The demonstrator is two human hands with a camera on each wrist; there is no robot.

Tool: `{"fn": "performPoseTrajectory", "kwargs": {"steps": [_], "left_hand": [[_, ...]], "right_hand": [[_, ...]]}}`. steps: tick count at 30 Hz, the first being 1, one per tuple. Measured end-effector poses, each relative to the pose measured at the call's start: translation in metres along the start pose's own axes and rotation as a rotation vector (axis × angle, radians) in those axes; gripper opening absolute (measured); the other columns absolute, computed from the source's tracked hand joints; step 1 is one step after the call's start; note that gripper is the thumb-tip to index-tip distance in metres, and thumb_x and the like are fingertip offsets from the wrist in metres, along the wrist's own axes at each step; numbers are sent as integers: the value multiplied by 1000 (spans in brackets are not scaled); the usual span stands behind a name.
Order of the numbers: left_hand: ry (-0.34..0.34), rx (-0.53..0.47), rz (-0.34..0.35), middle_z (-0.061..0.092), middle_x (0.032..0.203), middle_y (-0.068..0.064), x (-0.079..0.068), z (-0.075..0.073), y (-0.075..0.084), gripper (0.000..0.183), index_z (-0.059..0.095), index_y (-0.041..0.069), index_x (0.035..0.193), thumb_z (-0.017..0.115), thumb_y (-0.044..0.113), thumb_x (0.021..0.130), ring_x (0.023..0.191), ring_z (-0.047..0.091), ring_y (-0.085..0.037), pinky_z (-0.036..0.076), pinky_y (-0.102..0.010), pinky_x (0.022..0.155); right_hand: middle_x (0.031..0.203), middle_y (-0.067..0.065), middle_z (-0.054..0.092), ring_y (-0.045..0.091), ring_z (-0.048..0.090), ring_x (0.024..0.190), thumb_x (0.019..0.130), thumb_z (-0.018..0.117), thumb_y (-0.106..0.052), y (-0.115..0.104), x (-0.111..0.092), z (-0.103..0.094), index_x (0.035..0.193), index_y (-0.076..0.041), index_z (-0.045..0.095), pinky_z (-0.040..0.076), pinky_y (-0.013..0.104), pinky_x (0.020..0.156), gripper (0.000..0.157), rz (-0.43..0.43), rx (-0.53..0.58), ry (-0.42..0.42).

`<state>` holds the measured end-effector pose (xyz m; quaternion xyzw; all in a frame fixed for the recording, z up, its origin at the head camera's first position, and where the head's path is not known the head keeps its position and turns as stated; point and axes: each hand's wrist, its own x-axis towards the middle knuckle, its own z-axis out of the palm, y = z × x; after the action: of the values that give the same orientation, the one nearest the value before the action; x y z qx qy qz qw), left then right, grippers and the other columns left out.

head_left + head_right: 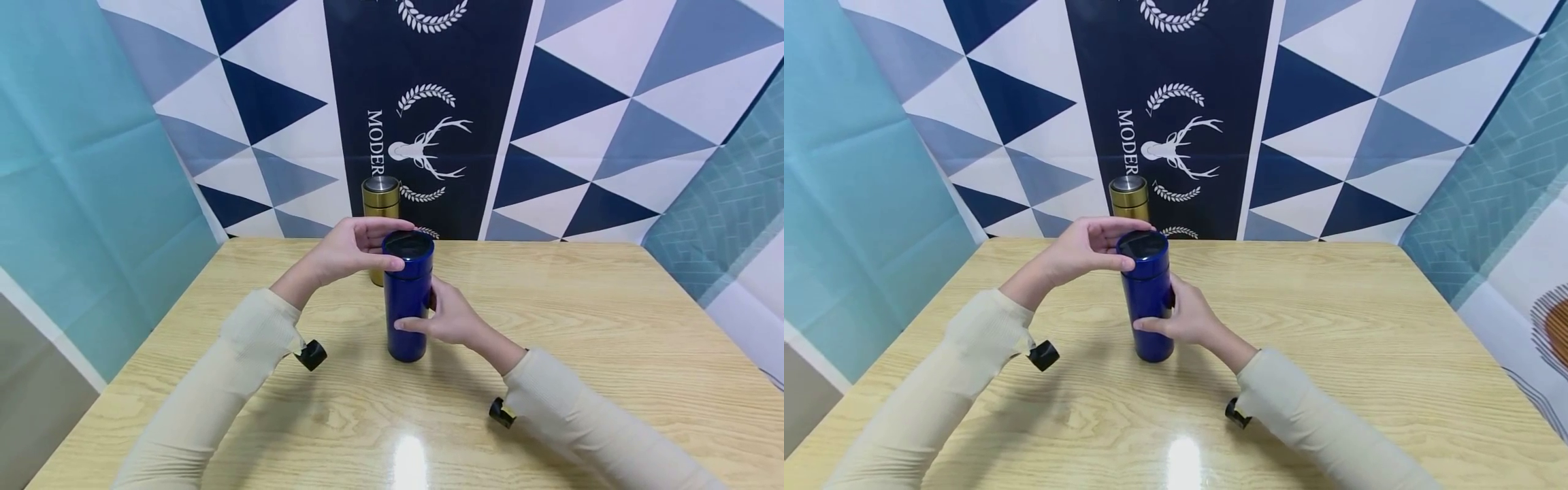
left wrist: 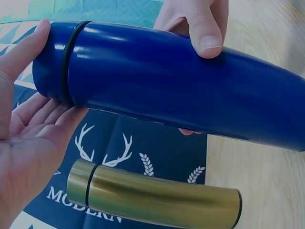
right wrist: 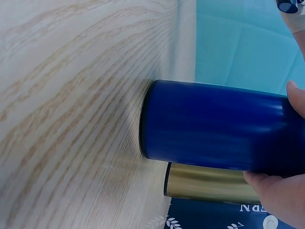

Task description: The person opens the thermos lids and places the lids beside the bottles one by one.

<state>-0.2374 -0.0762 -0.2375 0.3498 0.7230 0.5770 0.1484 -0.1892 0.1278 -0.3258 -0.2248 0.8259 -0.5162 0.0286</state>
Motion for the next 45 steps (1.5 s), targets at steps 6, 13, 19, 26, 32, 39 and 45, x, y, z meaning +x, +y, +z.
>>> {"fn": "performPoseTrajectory", "kwargs": {"steps": [6,13,19,26,32,39,45], "left_hand": [[45,36,-50,59,136,-12,-2,3,5,52,55,7,133,70,2,84,128,57,-24,47,-36,105],[106,34,-72,62,133,-13,-6,10,10,51,57,5,131,72,2,83,124,59,-22,48,-33,104],[162,63,-65,62,132,-12,-8,16,13,51,57,5,131,73,5,83,124,60,-22,48,-32,104],[214,92,-55,62,132,-13,-13,24,15,52,55,5,132,73,8,84,124,60,-24,47,-35,105],[292,167,-40,63,131,-12,-19,35,16,55,56,7,132,76,14,82,122,61,-23,49,-35,102],[318,229,-25,65,128,-8,-18,32,14,51,59,10,128,78,19,81,120,63,-21,49,-35,102],[264,221,20,66,126,-9,-13,23,9,49,59,9,125,77,14,80,119,63,-21,48,-36,105]], "right_hand": [[130,16,61,29,63,114,77,80,-16,0,0,-2,137,-5,43,51,45,100,72,3,0,-6],[130,16,60,30,63,115,77,80,-17,-2,-2,-2,138,-5,43,51,46,100,72,5,-2,-7],[130,16,61,30,63,115,77,80,-17,-5,-2,-4,138,-6,43,51,46,100,72,5,2,1],[129,16,61,29,64,113,76,81,-16,-3,-3,-3,137,-6,44,52,44,99,72,-6,11,7],[129,17,61,30,64,114,76,81,-15,-2,-5,-1,136,-4,44,52,44,99,71,-17,23,1],[128,17,62,30,64,113,77,80,-16,-2,-4,-1,136,-4,45,52,44,99,70,-17,12,4],[127,17,62,29,64,113,77,80,-17,-3,-4,-1,135,-4,45,52,44,99,70,-3,2,11]]}}
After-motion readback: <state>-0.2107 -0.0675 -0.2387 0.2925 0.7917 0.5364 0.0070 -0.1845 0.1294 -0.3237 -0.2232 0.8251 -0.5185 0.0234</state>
